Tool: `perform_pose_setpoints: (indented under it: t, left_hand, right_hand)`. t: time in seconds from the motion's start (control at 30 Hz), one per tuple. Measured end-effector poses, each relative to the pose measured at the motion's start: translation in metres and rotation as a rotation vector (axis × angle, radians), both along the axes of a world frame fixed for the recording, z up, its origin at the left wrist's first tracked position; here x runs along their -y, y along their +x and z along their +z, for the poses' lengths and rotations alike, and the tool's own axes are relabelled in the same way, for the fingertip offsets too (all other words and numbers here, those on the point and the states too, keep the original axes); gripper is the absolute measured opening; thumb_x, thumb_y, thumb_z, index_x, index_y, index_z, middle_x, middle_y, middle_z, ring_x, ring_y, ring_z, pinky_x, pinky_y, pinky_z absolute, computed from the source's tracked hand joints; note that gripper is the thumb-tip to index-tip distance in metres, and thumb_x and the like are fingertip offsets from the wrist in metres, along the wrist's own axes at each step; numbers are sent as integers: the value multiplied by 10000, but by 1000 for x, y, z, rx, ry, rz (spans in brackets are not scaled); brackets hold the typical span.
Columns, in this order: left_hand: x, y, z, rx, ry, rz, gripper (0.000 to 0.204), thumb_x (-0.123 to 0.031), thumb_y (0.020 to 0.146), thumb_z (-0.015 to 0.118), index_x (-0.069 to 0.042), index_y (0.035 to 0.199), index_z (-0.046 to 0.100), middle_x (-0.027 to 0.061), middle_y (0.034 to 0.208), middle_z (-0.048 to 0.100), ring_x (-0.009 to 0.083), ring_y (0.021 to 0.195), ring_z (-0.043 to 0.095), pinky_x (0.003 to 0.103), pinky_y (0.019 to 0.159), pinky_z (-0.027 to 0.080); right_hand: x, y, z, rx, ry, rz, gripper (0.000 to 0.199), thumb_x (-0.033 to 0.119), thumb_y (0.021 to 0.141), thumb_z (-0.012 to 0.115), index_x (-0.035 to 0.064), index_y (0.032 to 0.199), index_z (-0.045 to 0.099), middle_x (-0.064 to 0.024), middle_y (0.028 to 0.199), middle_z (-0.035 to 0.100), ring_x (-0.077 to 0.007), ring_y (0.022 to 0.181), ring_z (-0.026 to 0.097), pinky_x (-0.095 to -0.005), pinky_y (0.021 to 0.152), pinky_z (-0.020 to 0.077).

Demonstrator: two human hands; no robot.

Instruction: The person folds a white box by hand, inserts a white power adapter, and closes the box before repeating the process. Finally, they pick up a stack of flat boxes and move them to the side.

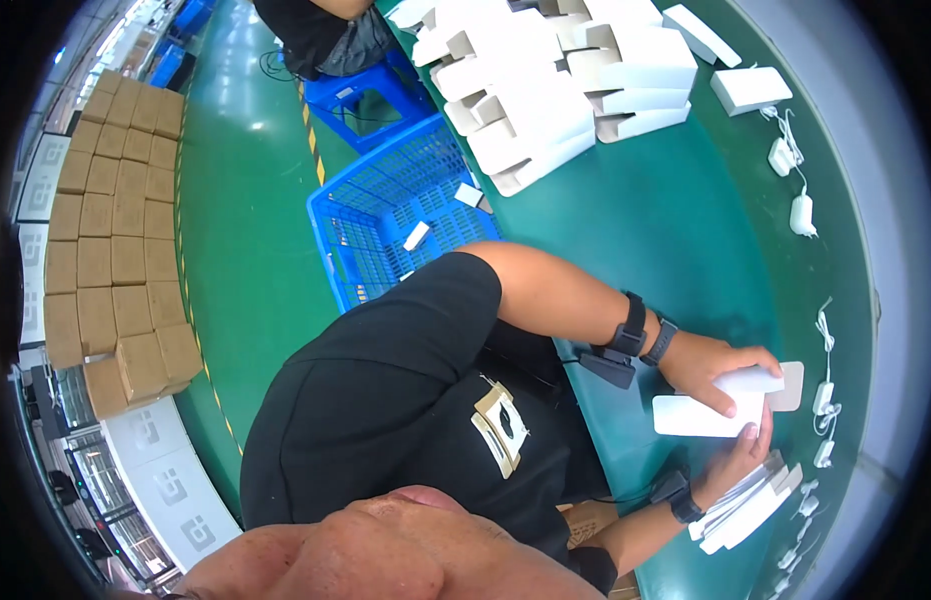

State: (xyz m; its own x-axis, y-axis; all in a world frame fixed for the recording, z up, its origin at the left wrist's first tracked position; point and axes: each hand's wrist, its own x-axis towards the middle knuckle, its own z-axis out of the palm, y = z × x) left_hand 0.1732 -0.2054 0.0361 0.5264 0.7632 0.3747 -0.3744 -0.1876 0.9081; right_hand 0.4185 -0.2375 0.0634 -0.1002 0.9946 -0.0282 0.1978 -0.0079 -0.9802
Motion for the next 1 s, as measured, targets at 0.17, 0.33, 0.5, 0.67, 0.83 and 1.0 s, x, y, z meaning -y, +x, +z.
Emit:
perform_pose_setpoints:
  t: [0.17,0.33,0.5,0.67,0.83,1.0]
  left_hand:
    - [-1,-1,3,-6,47,0,609,-295,896,655,-162,1413,361,152,1211,623,310,1039,654,402,867,524]
    - [-4,2,4,-98,-36,-25,485,-312,920,629,-127,1311,410,147,1121,640,275,979,668,379,815,534]
    - [-4,13,11,-60,-147,56,492,-286,936,617,-108,1306,346,142,1028,637,240,904,670,358,759,537]
    - [-7,21,4,25,-121,174,519,-245,949,608,-107,1326,279,140,996,620,212,855,659,354,725,533]
    - [2,8,-4,81,-190,107,493,-234,952,612,-99,1312,303,141,1012,618,201,854,650,351,728,525]
    - [14,8,-23,20,-66,131,489,-245,952,625,-97,1306,321,137,1018,618,210,863,656,343,731,525]
  right_hand:
    - [1,-7,-1,-54,22,16,568,408,977,566,-54,1303,512,-158,1267,548,-244,1145,547,-369,1007,419]
    - [-6,-16,-4,8,136,4,445,371,1009,519,-17,1225,536,-127,1185,566,-205,1095,552,-332,954,438]
    - [-15,-4,-4,22,180,-23,339,333,1004,546,14,1116,533,-86,1097,558,-180,1049,541,-326,912,433]
    - [-18,-28,3,120,323,-188,275,274,1008,555,19,1109,532,-82,1105,562,-176,1040,543,-327,907,436]
    - [-5,-38,-7,54,321,-219,268,244,1017,542,10,1150,543,-106,1176,578,-185,1048,560,-323,926,446]
    - [2,-30,-15,154,371,-86,284,220,1013,555,-11,1178,567,-122,1208,593,-195,1064,572,-327,942,455]
